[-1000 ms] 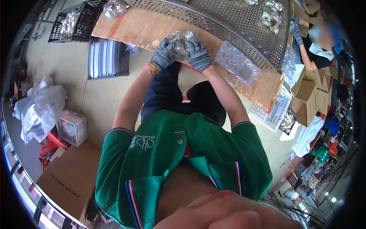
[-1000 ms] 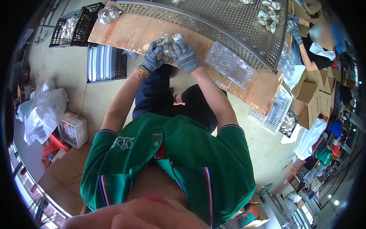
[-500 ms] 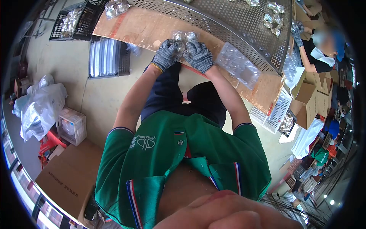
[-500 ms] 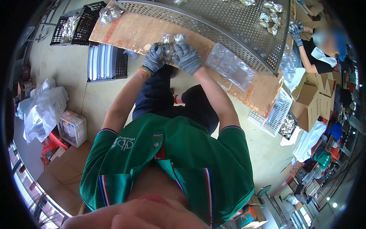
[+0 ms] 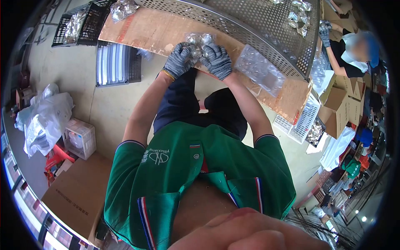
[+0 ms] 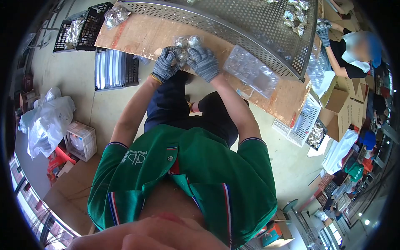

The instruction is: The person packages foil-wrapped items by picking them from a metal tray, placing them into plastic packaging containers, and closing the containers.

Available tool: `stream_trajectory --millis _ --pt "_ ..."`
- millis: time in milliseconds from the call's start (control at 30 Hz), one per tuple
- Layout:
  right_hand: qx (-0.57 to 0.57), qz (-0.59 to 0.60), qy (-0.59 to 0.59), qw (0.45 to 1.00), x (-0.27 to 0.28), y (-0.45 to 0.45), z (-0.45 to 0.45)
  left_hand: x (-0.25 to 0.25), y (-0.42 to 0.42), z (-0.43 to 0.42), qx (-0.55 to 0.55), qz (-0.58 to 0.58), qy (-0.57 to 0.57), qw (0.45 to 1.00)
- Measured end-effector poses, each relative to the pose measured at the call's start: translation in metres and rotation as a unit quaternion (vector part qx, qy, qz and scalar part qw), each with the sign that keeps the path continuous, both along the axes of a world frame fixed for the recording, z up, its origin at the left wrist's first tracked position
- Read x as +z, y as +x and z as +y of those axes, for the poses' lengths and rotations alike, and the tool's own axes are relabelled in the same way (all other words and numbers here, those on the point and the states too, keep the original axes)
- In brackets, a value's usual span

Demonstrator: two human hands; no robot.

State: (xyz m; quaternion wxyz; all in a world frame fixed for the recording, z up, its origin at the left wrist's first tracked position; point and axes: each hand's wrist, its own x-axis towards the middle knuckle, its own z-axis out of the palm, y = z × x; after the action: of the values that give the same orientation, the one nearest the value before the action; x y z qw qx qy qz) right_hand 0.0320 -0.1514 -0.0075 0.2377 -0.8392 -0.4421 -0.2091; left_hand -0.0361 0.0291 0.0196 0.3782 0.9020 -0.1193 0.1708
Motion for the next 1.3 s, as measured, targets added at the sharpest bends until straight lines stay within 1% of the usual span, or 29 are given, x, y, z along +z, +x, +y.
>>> stream_trajectory --millis 100,233,267,300,400,433,467,533,567,633,733,800,833,900,933,1000,1033,1067,1100,1133,1167,1200,1233,1267,1300 --pt "-0.013 0.006 0.011 1.000 0.002 -0.003 0.003 0.002 0.000 -0.001 0.004 0.001 0.001 1.000" --pt "-0.048 0.002 0.020 0.999 -0.009 -0.003 0.015 -0.008 0.001 -0.002 0.015 -0.005 -0.001 1.000" --pt "-0.061 -0.009 0.015 0.998 -0.012 -0.003 0.017 -0.010 0.002 -0.003 0.039 0.003 0.020 0.999" --pt "-0.060 -0.008 0.014 0.998 -0.010 -0.005 0.016 -0.011 0.001 -0.004 0.063 0.013 0.039 0.997" --pt "-0.059 0.018 0.010 0.998 0.000 -0.004 0.014 -0.015 0.002 -0.002 0.074 0.032 0.051 0.995" --pt "-0.021 0.038 0.033 0.999 0.004 -0.004 0.009 -0.017 0.003 0.000 0.075 0.031 0.052 0.995" --pt "0.018 0.058 0.055 0.997 0.007 -0.003 0.004 -0.020 0.004 0.002 0.058 0.012 0.044 0.997" --pt "0.024 0.055 0.041 0.997 -0.005 -0.007 -0.002 -0.021 0.007 0.004 0.042 -0.006 0.034 0.999" --pt "0.025 0.037 0.044 0.998 -0.011 -0.010 -0.005 -0.022 0.008 0.005 0.032 -0.013 0.048 0.998" --pt "0.030 0.019 0.045 0.998 -0.006 -0.013 -0.006 -0.020 0.007 0.003 0.026 -0.019 0.060 0.998" --pt "0.009 0.017 0.027 0.999 0.001 -0.015 0.001 -0.017 0.005 -0.003 0.046 -0.010 0.065 0.997" --pt "0.017 0.028 0.024 0.999 0.003 -0.011 0.001 -0.020 0.004 -0.008 0.065 0.032 0.021 0.997" --pt "0.016 0.027 0.023 0.999 0.000 -0.012 0.002 -0.021 0.004 -0.008 0.064 0.031 0.021 0.997" --pt "-0.033 0.060 0.012 0.998 -0.006 -0.015 0.006 -0.021 0.005 -0.007 0.049 0.015 -0.016 0.999" --pt "-0.031 0.058 0.011 0.998 -0.009 -0.016 0.007 -0.021 0.006 -0.004 0.051 0.013 -0.016 0.999" --pt "-0.064 -0.007 0.011 0.998 -0.011 -0.018 0.011 -0.017 0.008 0.003 -0.002 -0.007 -0.009 1.000" --pt "-0.060 -0.007 0.013 0.998 -0.011 -0.018 0.011 -0.015 0.004 0.005 0.002 -0.007 -0.007 1.000" --pt "-0.050 -0.014 0.020 0.998 -0.011 -0.016 0.011 -0.012 -0.001 0.007 -0.004 0.101 -0.162 0.982" --pt "-0.041 -0.022 0.026 0.999 -0.010 -0.013 0.011 -0.009 -0.004 0.009 -0.011 0.204 -0.312 0.928" --pt "-0.040 -0.023 0.029 0.999 -0.010 -0.013 0.011 -0.017 -0.004 0.013 -0.009 0.203 -0.309 0.929" --pt "-0.032 -0.031 0.020 0.999 -0.011 -0.012 0.011 -0.032 -0.002 0.016 0.027 0.186 -0.385 0.904" --pt "-0.023 -0.039 0.008 0.999 -0.013 -0.011 0.010 -0.031 -0.001 0.016 0.063 0.168 -0.459 0.870" --pt "-0.022 -0.040 0.008 0.999 -0.019 -0.011 0.009 -0.022 0.000 0.012 0.142 0.209 -0.484 0.838" --pt "-0.027 -0.013 0.002 1.000 -0.025 -0.011 0.008 -0.031 0.003 0.011 0.142 0.207 -0.486 0.837" --pt "-0.032 0.014 -0.005 0.999 -0.024 -0.010 0.008 -0.036 0.008 0.009 0.187 0.238 -0.461 0.834"
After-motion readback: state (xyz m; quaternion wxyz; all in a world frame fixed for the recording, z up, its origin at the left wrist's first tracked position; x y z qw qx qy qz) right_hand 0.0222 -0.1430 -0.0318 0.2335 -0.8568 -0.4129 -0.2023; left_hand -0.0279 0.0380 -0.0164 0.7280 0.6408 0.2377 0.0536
